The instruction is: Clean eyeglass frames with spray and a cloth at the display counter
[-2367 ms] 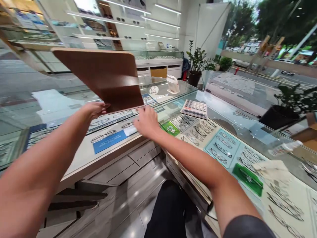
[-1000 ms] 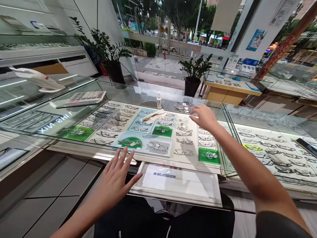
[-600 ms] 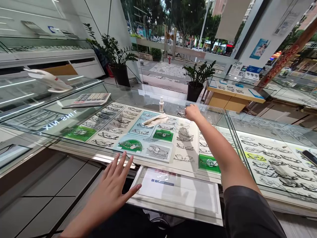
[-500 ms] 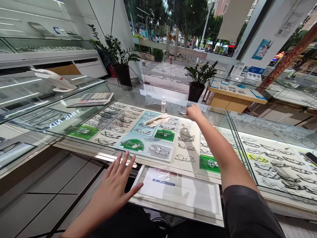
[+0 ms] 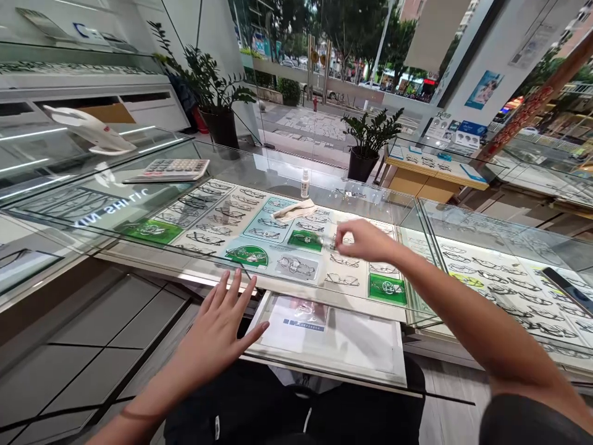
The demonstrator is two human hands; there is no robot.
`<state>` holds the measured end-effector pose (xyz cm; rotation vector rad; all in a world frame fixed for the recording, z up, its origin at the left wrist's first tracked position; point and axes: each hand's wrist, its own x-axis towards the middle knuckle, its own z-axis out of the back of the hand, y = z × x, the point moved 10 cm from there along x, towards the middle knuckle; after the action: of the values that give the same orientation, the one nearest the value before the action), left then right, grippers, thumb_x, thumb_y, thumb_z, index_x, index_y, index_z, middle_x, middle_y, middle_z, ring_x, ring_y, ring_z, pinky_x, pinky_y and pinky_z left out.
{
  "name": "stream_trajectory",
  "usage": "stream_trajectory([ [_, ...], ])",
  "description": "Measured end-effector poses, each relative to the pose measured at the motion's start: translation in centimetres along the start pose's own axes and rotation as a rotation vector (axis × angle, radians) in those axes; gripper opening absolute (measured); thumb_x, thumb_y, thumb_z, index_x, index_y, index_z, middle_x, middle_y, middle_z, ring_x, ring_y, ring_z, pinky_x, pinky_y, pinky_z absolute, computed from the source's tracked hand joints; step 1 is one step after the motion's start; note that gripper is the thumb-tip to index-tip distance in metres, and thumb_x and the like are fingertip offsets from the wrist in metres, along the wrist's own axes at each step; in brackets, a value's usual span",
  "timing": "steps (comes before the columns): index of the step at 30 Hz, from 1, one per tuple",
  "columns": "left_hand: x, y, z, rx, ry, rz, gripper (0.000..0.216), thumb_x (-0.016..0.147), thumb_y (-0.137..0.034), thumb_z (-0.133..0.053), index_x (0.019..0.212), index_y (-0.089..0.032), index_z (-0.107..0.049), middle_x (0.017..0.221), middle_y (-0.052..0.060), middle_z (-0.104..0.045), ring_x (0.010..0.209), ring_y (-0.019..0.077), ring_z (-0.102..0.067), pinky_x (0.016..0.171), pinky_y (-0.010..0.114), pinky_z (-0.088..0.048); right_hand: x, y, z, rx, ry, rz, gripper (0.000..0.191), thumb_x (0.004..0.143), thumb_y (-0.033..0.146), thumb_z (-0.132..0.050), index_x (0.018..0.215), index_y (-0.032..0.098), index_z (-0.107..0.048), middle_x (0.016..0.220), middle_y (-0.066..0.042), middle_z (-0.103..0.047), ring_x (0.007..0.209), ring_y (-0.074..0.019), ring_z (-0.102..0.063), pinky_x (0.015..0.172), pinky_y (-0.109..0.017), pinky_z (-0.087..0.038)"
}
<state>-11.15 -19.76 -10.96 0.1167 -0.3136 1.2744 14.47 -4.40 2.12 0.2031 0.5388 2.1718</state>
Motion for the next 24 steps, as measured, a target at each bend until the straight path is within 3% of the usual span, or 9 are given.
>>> stream_trajectory([
  [3,-0.4,-0.1,-0.2,-0.012,0.031,-0.008,0.102,0.099,-0.080,-0.046,0.176,-0.017,-0.026,0.183,0.020,-0.014,0.170,0.0449,-0.014,0.132,0.064,-0.027,-5.8,3.6,-4.5,0.151,0.182,-0.075,0.008,0.084,0.016,-0.070,0.086,0.023,-0.072,0.098,0.000,-0.081,0.094,-0.0226,-0.074,0.085,-0.034,-0.053],
  [6,-0.8,-0.2,-0.3,-0.021,0.061,-0.024,0.103,0.098,-0.080,-0.048,0.176,-0.017,-0.025,0.183,0.020,-0.015,0.170,0.0442,-0.012,0.133,0.064,-0.025,-9.9,4.7,-9.6,0.153,0.298,-0.130,0.009,0.082,0.014,-0.072,0.084,0.023,-0.072,0.094,-0.001,-0.079,0.093,-0.0233,-0.071,0.079,-0.033,-0.049],
  [10,-1.1,0.0,-0.7,-0.044,0.102,-0.017,0.103,0.098,-0.080,-0.046,0.176,-0.016,-0.025,0.183,0.022,-0.016,0.170,0.0455,-0.011,0.132,0.065,-0.028,-11.9,2.6,-16.1,0.145,0.341,-0.116,0.011,0.082,0.011,-0.073,0.086,0.021,-0.071,0.096,-0.003,-0.076,0.093,-0.0215,-0.069,0.079,-0.031,-0.048],
  [13,-1.0,0.2,-0.9,-0.050,0.113,0.000,0.106,0.098,-0.082,-0.045,0.177,-0.015,-0.023,0.182,0.024,-0.015,0.170,0.0470,-0.011,0.130,0.067,-0.030,-10.4,0.0,-19.3,0.020,0.237,-0.044,0.012,0.085,0.011,-0.074,0.093,0.020,-0.070,0.098,-0.005,-0.075,0.095,-0.0209,-0.067,0.081,-0.031,-0.048],
  [15,-1.0,0.4,-1.0,-0.054,0.106,0.012,0.107,0.098,-0.082,-0.045,0.177,-0.014,-0.020,0.182,0.024,-0.013,0.170,0.0476,-0.011,0.129,0.067,-0.032,-8.2,-2.0,-20.1,-0.139,0.127,-0.019,0.010,0.087,0.011,-0.073,0.093,0.019,-0.070,0.095,-0.005,-0.075,0.095,-0.0214,-0.065,0.084,-0.032,-0.047],
  [18,-0.9,0.7,-0.9,-0.056,0.079,0.036,0.110,0.097,-0.082,-0.046,0.178,-0.013,-0.014,0.183,0.024,-0.011,0.169,0.0482,-0.011,0.128,0.067,-0.033,-4.1,-5.9,-20.0,-0.256,0.001,-0.072,0.010,0.094,0.010,-0.065,0.098,0.016,-0.072,0.110,-0.013,-0.075,0.107,-0.0270,-0.061,0.095,-0.038,-0.044],
  [24,-0.4,1.0,-1.1,-0.043,0.032,0.058,0.115,0.096,-0.077,-0.050,0.178,-0.012,-0.002,0.183,0.025,-0.006,0.169,0.0491,-0.009,0.128,0.069,-0.034,3.0,-15.1,-15.9,-0.385,-0.183,-0.188,0.026,0.100,0.006,-0.048,0.108,0.011,-0.072,0.121,-0.022,-0.071,0.119,-0.0327,-0.051,0.104,-0.044,-0.035],
])
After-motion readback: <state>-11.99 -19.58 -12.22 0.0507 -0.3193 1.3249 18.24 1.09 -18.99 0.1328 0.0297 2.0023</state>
